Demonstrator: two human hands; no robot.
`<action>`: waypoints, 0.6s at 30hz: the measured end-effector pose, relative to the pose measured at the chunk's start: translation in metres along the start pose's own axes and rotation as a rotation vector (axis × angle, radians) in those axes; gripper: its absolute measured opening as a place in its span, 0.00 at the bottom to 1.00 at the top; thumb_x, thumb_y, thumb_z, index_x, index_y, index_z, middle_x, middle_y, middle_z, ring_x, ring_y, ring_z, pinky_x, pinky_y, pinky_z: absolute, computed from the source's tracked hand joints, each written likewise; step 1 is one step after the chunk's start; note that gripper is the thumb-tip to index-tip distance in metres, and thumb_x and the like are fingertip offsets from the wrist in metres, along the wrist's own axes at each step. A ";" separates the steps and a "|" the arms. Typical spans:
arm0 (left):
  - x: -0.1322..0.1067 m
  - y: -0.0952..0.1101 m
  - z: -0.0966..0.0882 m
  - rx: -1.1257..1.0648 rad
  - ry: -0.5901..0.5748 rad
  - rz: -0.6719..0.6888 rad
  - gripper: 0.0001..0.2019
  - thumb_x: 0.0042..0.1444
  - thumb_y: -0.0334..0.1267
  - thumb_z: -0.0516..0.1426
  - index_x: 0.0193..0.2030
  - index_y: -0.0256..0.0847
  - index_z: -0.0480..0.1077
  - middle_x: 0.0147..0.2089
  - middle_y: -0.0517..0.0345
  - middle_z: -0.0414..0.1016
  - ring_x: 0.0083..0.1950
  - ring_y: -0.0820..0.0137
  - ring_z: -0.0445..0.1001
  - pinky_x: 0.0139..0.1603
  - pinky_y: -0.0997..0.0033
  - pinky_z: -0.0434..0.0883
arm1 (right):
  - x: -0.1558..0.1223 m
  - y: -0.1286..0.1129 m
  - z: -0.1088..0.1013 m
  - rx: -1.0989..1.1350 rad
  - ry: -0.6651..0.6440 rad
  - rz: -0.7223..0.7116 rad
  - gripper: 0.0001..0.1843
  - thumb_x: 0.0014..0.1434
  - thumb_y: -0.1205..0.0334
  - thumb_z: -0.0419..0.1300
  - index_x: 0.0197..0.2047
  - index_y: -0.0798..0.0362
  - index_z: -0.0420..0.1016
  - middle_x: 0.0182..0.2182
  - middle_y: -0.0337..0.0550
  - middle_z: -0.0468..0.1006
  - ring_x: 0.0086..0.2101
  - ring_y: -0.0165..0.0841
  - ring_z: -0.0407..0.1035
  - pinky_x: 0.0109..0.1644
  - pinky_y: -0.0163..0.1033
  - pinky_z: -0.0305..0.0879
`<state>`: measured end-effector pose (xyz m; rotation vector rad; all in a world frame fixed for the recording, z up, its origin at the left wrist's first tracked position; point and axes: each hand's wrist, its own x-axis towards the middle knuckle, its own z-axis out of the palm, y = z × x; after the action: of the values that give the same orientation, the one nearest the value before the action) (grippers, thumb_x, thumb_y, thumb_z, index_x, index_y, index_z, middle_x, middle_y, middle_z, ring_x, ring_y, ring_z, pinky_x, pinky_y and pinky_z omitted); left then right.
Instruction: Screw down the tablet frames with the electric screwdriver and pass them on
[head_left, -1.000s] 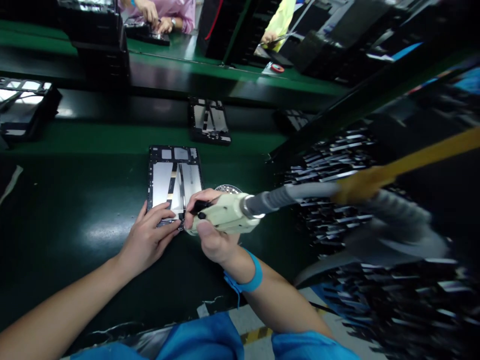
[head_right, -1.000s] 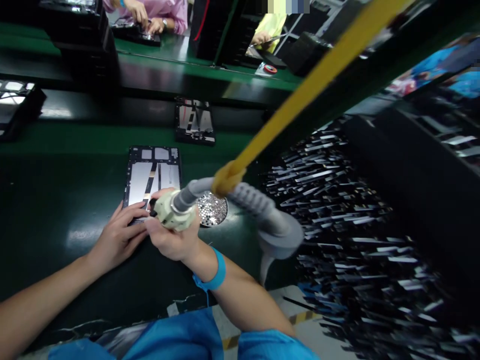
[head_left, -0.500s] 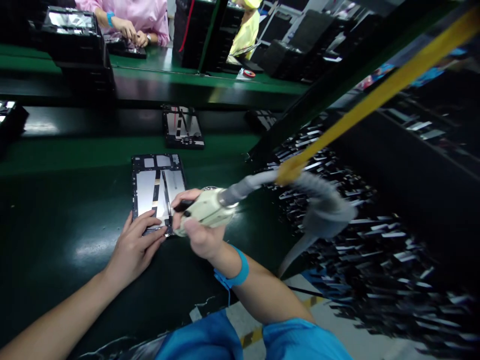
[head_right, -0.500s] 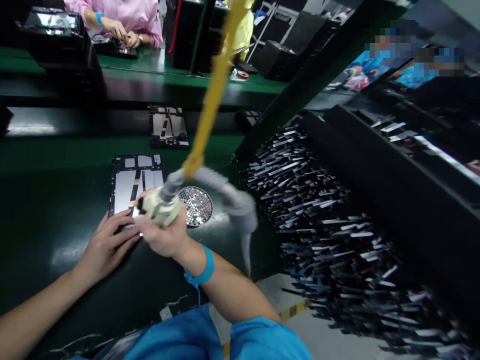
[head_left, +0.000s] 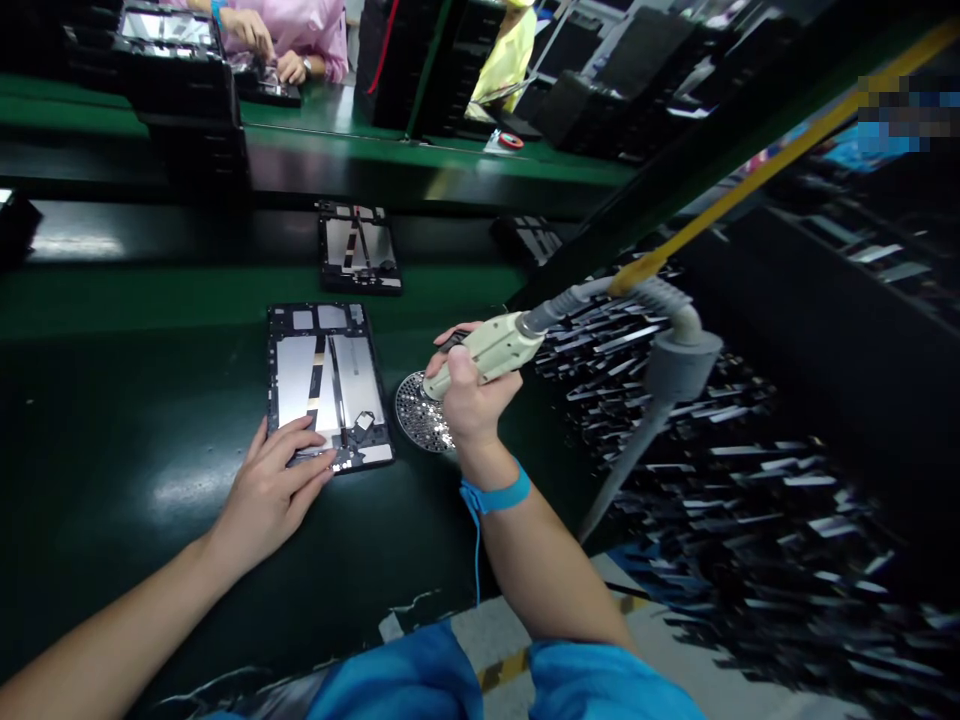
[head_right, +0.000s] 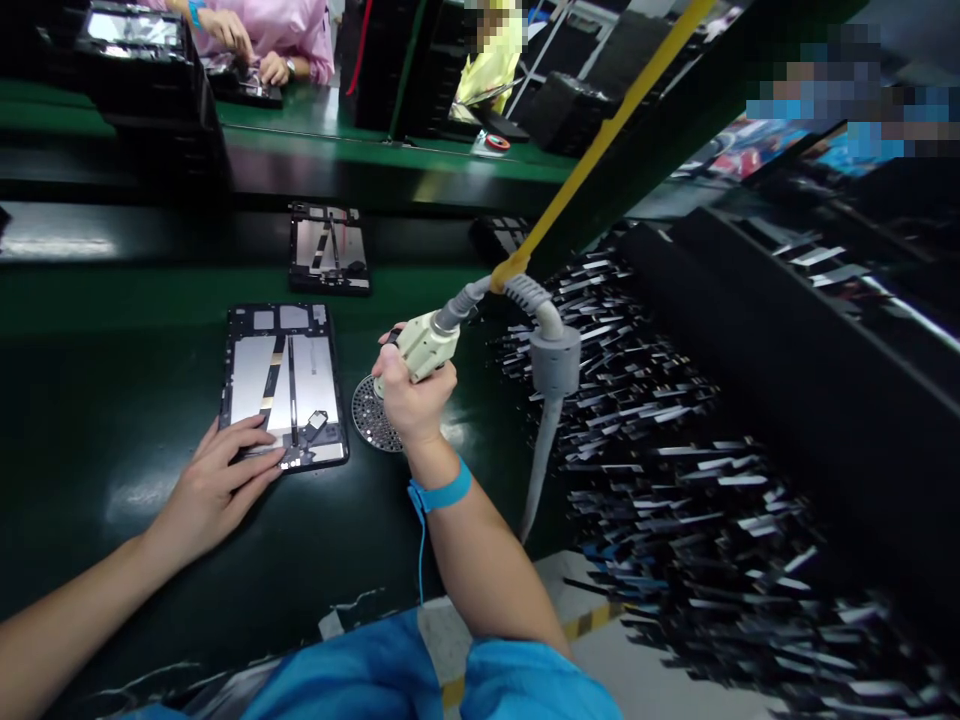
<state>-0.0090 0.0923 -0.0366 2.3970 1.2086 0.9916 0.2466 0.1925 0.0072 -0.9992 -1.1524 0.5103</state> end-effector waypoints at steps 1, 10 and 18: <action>0.000 0.000 0.000 0.002 -0.001 0.001 0.11 0.69 0.32 0.58 0.54 0.47 0.77 0.55 0.51 0.78 0.67 0.52 0.73 0.68 0.28 0.62 | 0.000 -0.001 0.000 0.000 -0.001 0.003 0.10 0.61 0.56 0.65 0.44 0.50 0.73 0.30 0.35 0.78 0.21 0.28 0.71 0.26 0.37 0.70; 0.001 0.001 0.001 0.001 -0.008 -0.020 0.11 0.69 0.33 0.58 0.54 0.47 0.77 0.55 0.52 0.78 0.67 0.53 0.73 0.69 0.30 0.61 | 0.002 -0.001 -0.001 -0.028 0.022 0.044 0.11 0.60 0.57 0.64 0.43 0.52 0.73 0.29 0.35 0.77 0.21 0.28 0.71 0.26 0.37 0.70; 0.004 0.004 0.003 -0.065 -0.007 -0.083 0.14 0.65 0.38 0.62 0.57 0.45 0.74 0.54 0.50 0.79 0.68 0.51 0.71 0.72 0.33 0.58 | -0.023 -0.062 0.026 0.279 -0.082 0.000 0.14 0.61 0.51 0.64 0.46 0.49 0.72 0.35 0.37 0.76 0.19 0.27 0.71 0.20 0.35 0.67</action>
<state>-0.0032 0.0932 -0.0354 2.2800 1.2425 0.9808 0.2048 0.1539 0.0499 -0.7422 -1.1175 0.6964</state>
